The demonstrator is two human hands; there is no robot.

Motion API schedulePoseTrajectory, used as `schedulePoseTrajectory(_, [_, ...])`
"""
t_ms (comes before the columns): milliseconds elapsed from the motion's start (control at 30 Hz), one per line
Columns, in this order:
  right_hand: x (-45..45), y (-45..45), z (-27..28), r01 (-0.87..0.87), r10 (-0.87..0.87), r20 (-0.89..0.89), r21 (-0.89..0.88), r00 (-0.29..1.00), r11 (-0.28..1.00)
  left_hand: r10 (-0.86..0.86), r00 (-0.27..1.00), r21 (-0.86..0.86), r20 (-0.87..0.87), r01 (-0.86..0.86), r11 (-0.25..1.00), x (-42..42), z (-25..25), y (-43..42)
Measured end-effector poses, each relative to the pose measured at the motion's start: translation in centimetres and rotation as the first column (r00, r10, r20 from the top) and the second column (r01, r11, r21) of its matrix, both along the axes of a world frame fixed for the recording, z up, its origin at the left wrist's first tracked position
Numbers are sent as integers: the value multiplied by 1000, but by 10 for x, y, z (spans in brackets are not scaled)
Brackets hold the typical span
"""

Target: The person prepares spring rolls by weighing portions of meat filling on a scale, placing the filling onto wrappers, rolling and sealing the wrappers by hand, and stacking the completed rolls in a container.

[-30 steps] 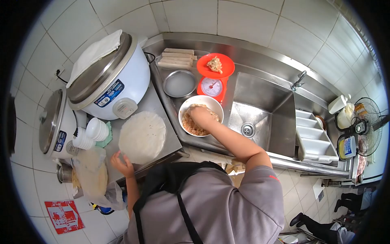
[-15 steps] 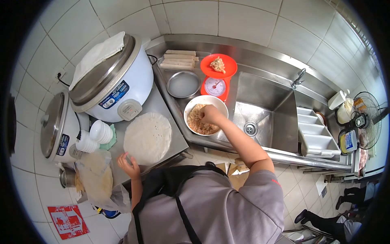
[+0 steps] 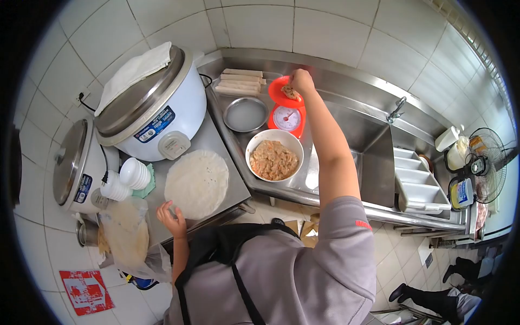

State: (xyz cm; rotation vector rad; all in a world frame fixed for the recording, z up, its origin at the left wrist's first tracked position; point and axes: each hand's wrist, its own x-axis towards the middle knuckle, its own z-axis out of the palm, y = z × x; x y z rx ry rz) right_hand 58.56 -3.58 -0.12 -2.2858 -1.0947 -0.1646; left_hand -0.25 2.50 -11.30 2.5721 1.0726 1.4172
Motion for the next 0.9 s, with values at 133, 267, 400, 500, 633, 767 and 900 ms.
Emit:
schedulePoseTrajectory(133, [2,-3,11,-40,42,-69,20,997,999,7,1000,-1,13,-7,1000,0,1,-1])
schedulePoseTrajectory(267, [-25,-20,40,-91,116,-120,199,986,976,0,1000,-24,22,0,1000,0,-1,0])
schedulePoseTrajectory(400, [-74,-27,13,-446,458,-178,101,871,889,5,1000,-22,7,-5,1000,-1,-2,0])
schedulePoseTrajectory(500, [-131,-26,-34,-654,618,-221,-171,754,737,-2,1000,-22,6,2,1000,0,-2,0])
schedulePoseTrajectory(633, [-206,-35,-79,-475,476,-132,-485,870,734,-3,1000,-16,18,3,1000,-1,-7,2])
schedulePoseTrajectory(767, [-218,-38,-107,-482,544,91,-359,834,799,-12,1000,-23,1,12,1000,-1,-3,1])
schedulePoseTrajectory(900, [-230,-46,-95,-467,526,207,-276,825,840,-11,1000,-44,16,12,999,-1,-4,1])
